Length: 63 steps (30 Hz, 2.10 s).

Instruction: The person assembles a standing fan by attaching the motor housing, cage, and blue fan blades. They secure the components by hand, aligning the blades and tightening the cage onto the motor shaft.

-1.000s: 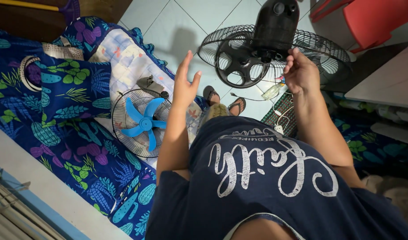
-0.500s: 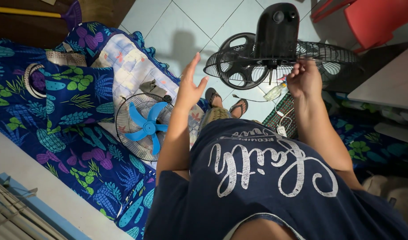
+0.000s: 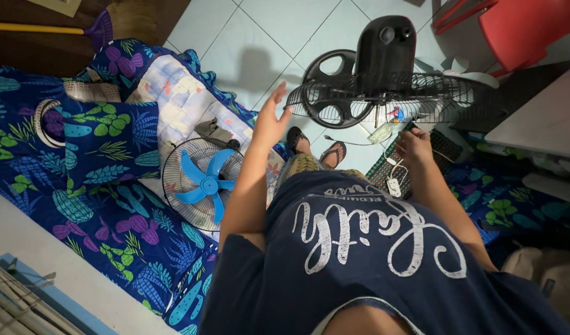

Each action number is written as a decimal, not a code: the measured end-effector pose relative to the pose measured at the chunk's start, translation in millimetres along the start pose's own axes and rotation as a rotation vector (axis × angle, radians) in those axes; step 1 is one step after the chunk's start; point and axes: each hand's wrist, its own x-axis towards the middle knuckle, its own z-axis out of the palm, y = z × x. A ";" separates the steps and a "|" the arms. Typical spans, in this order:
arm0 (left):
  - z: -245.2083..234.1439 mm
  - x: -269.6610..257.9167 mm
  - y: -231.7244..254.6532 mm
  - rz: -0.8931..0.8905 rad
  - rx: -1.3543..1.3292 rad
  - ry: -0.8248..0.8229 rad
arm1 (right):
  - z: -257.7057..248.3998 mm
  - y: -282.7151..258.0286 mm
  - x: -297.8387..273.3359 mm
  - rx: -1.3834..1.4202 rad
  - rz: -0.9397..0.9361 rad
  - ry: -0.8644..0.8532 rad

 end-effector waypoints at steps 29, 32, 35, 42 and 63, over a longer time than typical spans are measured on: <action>15.7 0.9 -29.9 0.050 0.096 0.097 | 5.5 19.0 17.8 -0.003 -0.204 -0.323; 25.1 -28.3 -61.5 0.021 0.067 0.086 | 24.8 36.8 9.2 -0.343 0.009 -0.213; 42.2 -62.5 -99.2 -0.052 0.223 0.062 | 47.9 48.2 -3.0 -0.604 -0.017 -0.400; 69.5 -111.8 -215.9 -0.483 0.470 -0.008 | 96.2 48.5 -6.9 -1.334 -0.354 -0.535; -10.0 -26.2 -405.6 -0.369 0.574 0.792 | 167.2 161.1 183.1 -2.019 -0.177 -1.020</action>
